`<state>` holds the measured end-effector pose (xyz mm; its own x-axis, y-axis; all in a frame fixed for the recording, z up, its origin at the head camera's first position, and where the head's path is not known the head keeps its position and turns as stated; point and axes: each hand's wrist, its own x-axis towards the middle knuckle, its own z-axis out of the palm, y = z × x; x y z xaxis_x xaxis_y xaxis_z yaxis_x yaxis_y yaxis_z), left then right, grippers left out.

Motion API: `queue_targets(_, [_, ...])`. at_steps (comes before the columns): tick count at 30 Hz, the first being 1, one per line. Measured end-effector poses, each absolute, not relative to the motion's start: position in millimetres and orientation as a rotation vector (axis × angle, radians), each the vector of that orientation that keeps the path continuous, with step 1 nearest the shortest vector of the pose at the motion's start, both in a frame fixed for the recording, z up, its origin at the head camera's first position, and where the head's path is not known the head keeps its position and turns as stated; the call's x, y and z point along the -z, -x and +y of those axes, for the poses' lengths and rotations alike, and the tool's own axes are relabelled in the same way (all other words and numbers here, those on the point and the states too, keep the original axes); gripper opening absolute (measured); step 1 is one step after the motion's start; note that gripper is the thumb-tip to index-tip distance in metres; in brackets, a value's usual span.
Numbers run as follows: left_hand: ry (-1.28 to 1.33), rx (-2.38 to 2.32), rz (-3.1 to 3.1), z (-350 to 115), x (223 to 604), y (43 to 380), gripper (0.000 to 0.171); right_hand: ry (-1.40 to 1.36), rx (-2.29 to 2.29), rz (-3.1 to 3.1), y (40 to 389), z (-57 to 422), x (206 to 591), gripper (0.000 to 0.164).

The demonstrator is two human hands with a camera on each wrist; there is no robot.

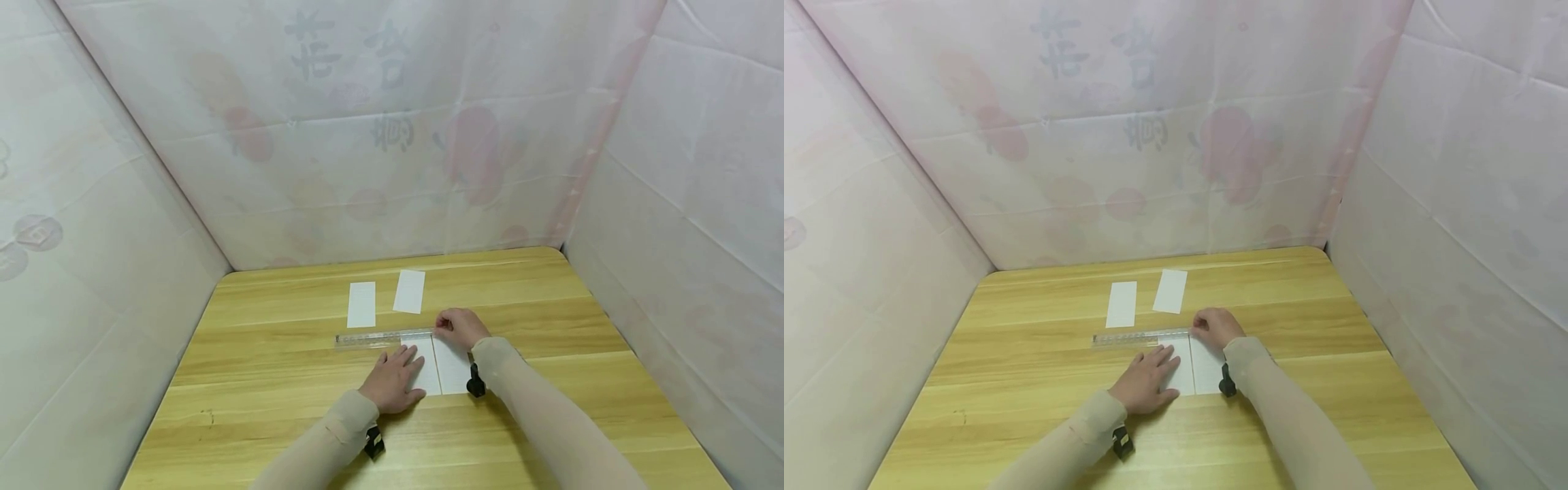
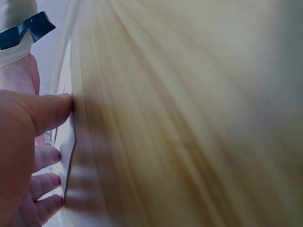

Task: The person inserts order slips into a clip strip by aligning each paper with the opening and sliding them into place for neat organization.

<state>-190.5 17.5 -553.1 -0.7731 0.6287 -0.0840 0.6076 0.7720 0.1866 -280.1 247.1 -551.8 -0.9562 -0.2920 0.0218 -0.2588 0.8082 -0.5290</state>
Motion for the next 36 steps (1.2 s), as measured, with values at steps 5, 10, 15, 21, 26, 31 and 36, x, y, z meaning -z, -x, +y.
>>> queue_targets(5, [-1.021, -0.305, 2.825, 12, 551, 193, 0.068, 0.465, 0.855, 2.933, 280, 249, 554, 0.009])
queue_targets(10, [-1.01, -0.431, 2.864, -3, 537, 205, 0.062, 0.466, 0.864, 2.922, 281, 248, 554, 0.009])
queue_targets(15, [-0.944, -0.507, 2.901, -27, 515, 225, 0.055, 0.425, 0.866, 2.905, 280, 247, 553, 0.01])
queue_targets(21, [-0.937, -0.413, 2.943, -56, 495, 251, 0.054, 0.409, 0.882, 2.894, 280, 247, 553, 0.009])
queue_targets(26, [-0.938, -0.282, 2.988, -75, 485, 275, 0.052, 0.399, 0.888, 2.887, 280, 248, 553, 0.008])
queue_targets(31, [-0.9, -0.211, 2.965, -83, 479, 293, 0.052, 0.373, 0.879, 2.88, 278, 248, 549, 0.009])
queue_targets(36, [-0.898, -0.119, 2.915, -77, 478, 304, 0.052, 0.373, 0.898, 2.858, 276, 252, 551, 0.008])
